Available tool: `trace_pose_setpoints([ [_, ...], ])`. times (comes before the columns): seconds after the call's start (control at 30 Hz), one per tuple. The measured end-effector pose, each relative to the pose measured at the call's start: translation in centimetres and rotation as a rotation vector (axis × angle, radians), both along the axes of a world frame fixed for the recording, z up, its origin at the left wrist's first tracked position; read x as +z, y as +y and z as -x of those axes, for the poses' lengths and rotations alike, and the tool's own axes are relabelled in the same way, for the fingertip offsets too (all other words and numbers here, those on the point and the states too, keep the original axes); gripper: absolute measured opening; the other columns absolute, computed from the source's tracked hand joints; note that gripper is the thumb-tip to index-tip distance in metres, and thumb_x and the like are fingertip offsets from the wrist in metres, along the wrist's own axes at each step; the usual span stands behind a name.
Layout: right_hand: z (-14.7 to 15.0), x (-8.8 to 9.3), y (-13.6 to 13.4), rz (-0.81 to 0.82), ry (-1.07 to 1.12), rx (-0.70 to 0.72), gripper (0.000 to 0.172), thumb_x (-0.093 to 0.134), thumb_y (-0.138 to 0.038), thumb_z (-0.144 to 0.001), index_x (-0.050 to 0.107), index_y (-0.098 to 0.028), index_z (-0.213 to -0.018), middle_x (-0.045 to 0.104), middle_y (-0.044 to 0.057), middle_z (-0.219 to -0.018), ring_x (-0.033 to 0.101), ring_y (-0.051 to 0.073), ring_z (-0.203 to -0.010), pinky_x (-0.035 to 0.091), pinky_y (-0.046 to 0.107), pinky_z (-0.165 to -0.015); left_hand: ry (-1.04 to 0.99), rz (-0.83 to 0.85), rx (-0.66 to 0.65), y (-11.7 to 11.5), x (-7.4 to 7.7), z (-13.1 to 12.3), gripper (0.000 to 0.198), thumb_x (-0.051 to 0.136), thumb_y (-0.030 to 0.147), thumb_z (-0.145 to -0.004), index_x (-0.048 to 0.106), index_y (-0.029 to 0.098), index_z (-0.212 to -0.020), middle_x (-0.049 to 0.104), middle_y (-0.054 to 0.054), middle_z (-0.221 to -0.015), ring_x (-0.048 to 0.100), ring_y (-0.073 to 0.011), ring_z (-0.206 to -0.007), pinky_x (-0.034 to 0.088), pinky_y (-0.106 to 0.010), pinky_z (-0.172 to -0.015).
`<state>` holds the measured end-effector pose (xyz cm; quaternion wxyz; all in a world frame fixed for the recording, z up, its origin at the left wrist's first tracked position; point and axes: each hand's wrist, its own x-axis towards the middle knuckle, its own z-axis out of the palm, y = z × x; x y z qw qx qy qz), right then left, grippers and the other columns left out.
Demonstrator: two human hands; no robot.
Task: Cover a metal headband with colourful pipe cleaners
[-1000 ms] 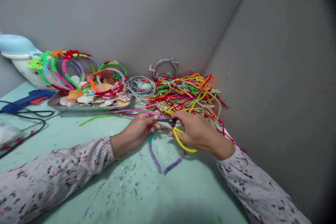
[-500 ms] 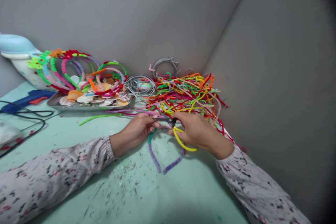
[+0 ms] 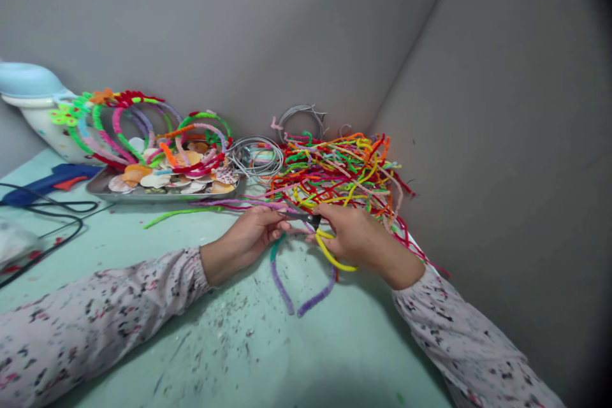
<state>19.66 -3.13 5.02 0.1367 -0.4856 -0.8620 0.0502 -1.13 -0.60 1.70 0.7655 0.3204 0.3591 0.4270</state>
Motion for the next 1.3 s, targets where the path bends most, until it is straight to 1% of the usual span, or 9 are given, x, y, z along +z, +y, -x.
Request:
trace_pose_setpoints([
  [0.23, -0.03, 0.0, 0.03, 0.001, 0.026, 0.01, 0.038, 0.063, -0.044, -0.082, 0.056, -0.024, -0.113, 0.069, 0.003, -0.094, 0.063, 0.018, -0.079, 0.038, 0.025, -0.066, -0.009, 0.016, 0.018, -0.2, 0.27, -0.05, 0.011, 0.055, 0.005, -0.078, 0.065, 0.008, -0.076, 0.061, -0.003, -0.055, 0.052, -0.0066, -0.046, 0.041, -0.015, -0.045],
  [0.43, -0.01, -0.03, 0.05, 0.011, 0.042, -0.005, 0.038, 0.063, -0.046, -0.081, 0.058, -0.023, -0.111, 0.069, 0.002, -0.086, 0.061, 0.015, -0.068, 0.036, 0.024, -0.06, -0.038, 0.03, 0.008, -0.2, 0.23, 0.08, 0.01, 0.056, 0.005, -0.078, 0.065, 0.008, -0.076, 0.06, -0.002, -0.057, 0.054, -0.0069, -0.048, 0.044, -0.015, -0.047],
  [0.6, -0.12, -0.34, 0.36, 0.017, 0.043, -0.008, 0.041, 0.061, -0.048, -0.081, 0.058, -0.024, -0.115, 0.07, 0.003, -0.085, 0.062, 0.017, -0.07, 0.038, 0.025, -0.062, -0.037, 0.04, 0.01, -0.08, 0.06, 0.16, 0.014, 0.054, 0.004, -0.081, 0.065, 0.007, -0.073, 0.06, -0.003, -0.058, 0.055, -0.0066, -0.049, 0.045, -0.014, -0.047],
  [0.73, -0.17, -0.45, 0.47, 0.02, 0.053, -0.006, 0.043, 0.059, -0.05, -0.083, 0.058, -0.026, -0.118, 0.071, 0.004, -0.091, 0.065, 0.019, -0.078, 0.041, 0.026, -0.065, -0.064, 0.043, 0.009, 0.03, -0.08, 0.25, 0.013, 0.054, 0.004, -0.081, 0.066, 0.007, -0.078, 0.061, -0.003, -0.061, 0.056, -0.0061, -0.05, 0.046, -0.013, -0.046],
  [0.83, -0.16, -0.38, 0.52, 0.028, 0.039, -0.017, 0.045, 0.058, -0.051, -0.083, 0.058, -0.026, -0.12, 0.071, 0.005, -0.093, 0.065, 0.021, -0.081, 0.042, 0.027, -0.066, -0.079, 0.047, 0.023, 0.07, -0.06, 0.25, 0.012, 0.055, 0.004, -0.081, 0.066, 0.008, -0.079, 0.062, -0.003, -0.064, 0.056, -0.006, -0.05, 0.046, -0.013, -0.045],
  [1.0, -0.11, -0.22, 0.66, 0.041, 0.005, -0.014, 0.045, 0.057, -0.051, -0.084, 0.059, -0.025, -0.121, 0.071, 0.006, -0.089, 0.065, 0.02, -0.078, 0.041, 0.026, -0.065, -0.065, 0.06, 0.041, -0.07, 0.24, 0.08, 0.011, 0.056, 0.003, -0.081, 0.065, 0.008, -0.078, 0.062, -0.004, -0.063, 0.055, -0.006, -0.049, 0.046, -0.012, -0.045],
  [1.17, -0.17, -0.38, 0.84, 0.037, -0.001, -0.023, 0.046, 0.059, -0.05, -0.083, 0.059, -0.025, -0.121, 0.071, 0.005, -0.086, 0.064, 0.018, -0.072, 0.04, 0.026, -0.063, -0.05, 0.031, 0.043, -0.19, 0.28, 0.09, 0.009, 0.058, 0.005, -0.08, 0.065, 0.008, -0.081, 0.064, -0.005, -0.065, 0.055, -0.0059, -0.049, 0.045, -0.012, -0.045],
  [1.3, -0.25, -0.21, 0.77, 0.053, 0.006, -0.034, 0.043, 0.06, -0.049, -0.081, 0.061, -0.023, -0.116, 0.071, 0.005, -0.086, 0.064, 0.018, -0.073, 0.04, 0.026, -0.063, -0.011, 0.0, 0.043, -0.21, 0.21, 0.12, 0.008, 0.058, 0.006, -0.08, 0.065, 0.008, -0.083, 0.066, -0.006, -0.068, 0.055, -0.006, -0.049, 0.045, -0.013, -0.046],
])
